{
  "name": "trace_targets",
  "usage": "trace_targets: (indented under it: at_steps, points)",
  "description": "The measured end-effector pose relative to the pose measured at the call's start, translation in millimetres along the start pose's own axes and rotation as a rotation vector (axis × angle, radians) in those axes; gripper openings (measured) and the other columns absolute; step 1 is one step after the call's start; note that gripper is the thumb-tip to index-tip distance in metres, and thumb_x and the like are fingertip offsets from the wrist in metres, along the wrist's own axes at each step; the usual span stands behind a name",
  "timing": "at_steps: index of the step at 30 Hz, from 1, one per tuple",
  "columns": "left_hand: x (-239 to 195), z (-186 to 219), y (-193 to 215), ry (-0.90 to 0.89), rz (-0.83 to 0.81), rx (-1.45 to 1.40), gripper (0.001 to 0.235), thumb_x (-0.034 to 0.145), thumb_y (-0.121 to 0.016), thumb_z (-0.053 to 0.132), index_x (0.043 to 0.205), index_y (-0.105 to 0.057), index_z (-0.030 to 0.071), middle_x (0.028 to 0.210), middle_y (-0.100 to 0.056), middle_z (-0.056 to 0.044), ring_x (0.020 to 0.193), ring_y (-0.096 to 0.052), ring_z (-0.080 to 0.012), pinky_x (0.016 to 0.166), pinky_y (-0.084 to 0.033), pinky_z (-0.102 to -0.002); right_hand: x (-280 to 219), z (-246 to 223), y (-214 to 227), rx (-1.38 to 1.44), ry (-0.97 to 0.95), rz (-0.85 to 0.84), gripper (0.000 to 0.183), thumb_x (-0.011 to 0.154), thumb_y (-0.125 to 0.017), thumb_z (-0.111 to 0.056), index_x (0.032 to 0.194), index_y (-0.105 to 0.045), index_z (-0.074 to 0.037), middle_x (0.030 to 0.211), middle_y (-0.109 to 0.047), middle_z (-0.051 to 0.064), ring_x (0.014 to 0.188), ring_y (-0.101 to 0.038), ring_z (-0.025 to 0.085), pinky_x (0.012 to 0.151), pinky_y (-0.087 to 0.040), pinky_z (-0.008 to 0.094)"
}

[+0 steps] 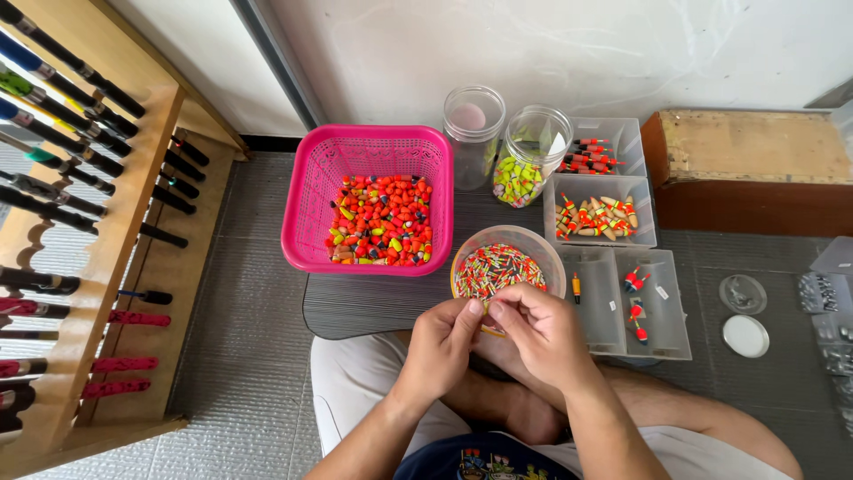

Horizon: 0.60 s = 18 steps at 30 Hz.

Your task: The person sits on the floor and assembles small fishing lures by hand. They pick up a lure body from a pink basket, attach a small hook, and place the completed lure into a clear plastic container. The person repeats this process multiple times.

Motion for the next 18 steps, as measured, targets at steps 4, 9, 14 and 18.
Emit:
trace_targets:
  at_steps: [4, 9, 14, 18]
  points:
    - [-5, 1, -2, 0.003, 0.014, -0.007, 0.04, 0.101, -0.043, 0.03, 0.065, -0.049, 0.013, 0.058, -0.047, 0.003, 0.057, -0.042, -0.0098, 0.056, -0.036, -0.027, -6, 9, 8, 0.096, 0.01, 0.073, 0.014, 0.092, -0.06, -0.015, 0.086, -0.063, -0.003, 0.064, -0.056, 0.002, 0.058, -0.047, 0.007, 0.052, -0.04, 0.021]
    - [-19, 5, 5, 0.016, 0.173, -0.057, 0.023, 0.095, -0.057, 0.017, 0.079, -0.071, 0.009, 0.052, -0.055, -0.003, 0.055, -0.05, -0.0116, 0.052, -0.047, -0.026, -16, 35, 10, 0.611, -0.031, 0.181, 0.048, 0.099, -0.041, -0.037, 0.118, -0.059, 0.003, 0.106, -0.069, 0.023, 0.094, -0.066, 0.025, 0.077, -0.054, 0.035]
    - [-43, 17, -2, -0.039, 0.221, -0.073, 0.011, 0.088, -0.068, 0.015, 0.089, -0.074, 0.005, 0.059, -0.062, -0.007, 0.059, -0.054, -0.0125, 0.054, -0.049, -0.026, -44, 13, -9, 0.999, -0.197, 0.229, 0.06, 0.096, -0.035, -0.053, 0.122, -0.057, -0.003, 0.127, -0.063, 0.019, 0.115, -0.06, 0.027, 0.091, -0.048, 0.034]
    - [-66, 23, -6, -0.098, 0.267, 0.005, 0.013, 0.081, -0.076, 0.013, 0.089, -0.074, 0.003, 0.065, -0.065, -0.01, 0.062, -0.06, -0.0154, 0.055, -0.051, -0.029, -66, 8, -23, 1.169, -0.218, 0.216, 0.063, 0.097, -0.033, -0.055, 0.125, -0.057, -0.004, 0.134, -0.058, 0.019, 0.124, -0.053, 0.032, 0.096, -0.044, 0.042]
Point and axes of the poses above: each hand's wrist, its own x-axis towards the middle knuckle, its own y-axis out of the back of the hand, z = x × y, the point moved 10 cm from there along x, towards the middle knuckle
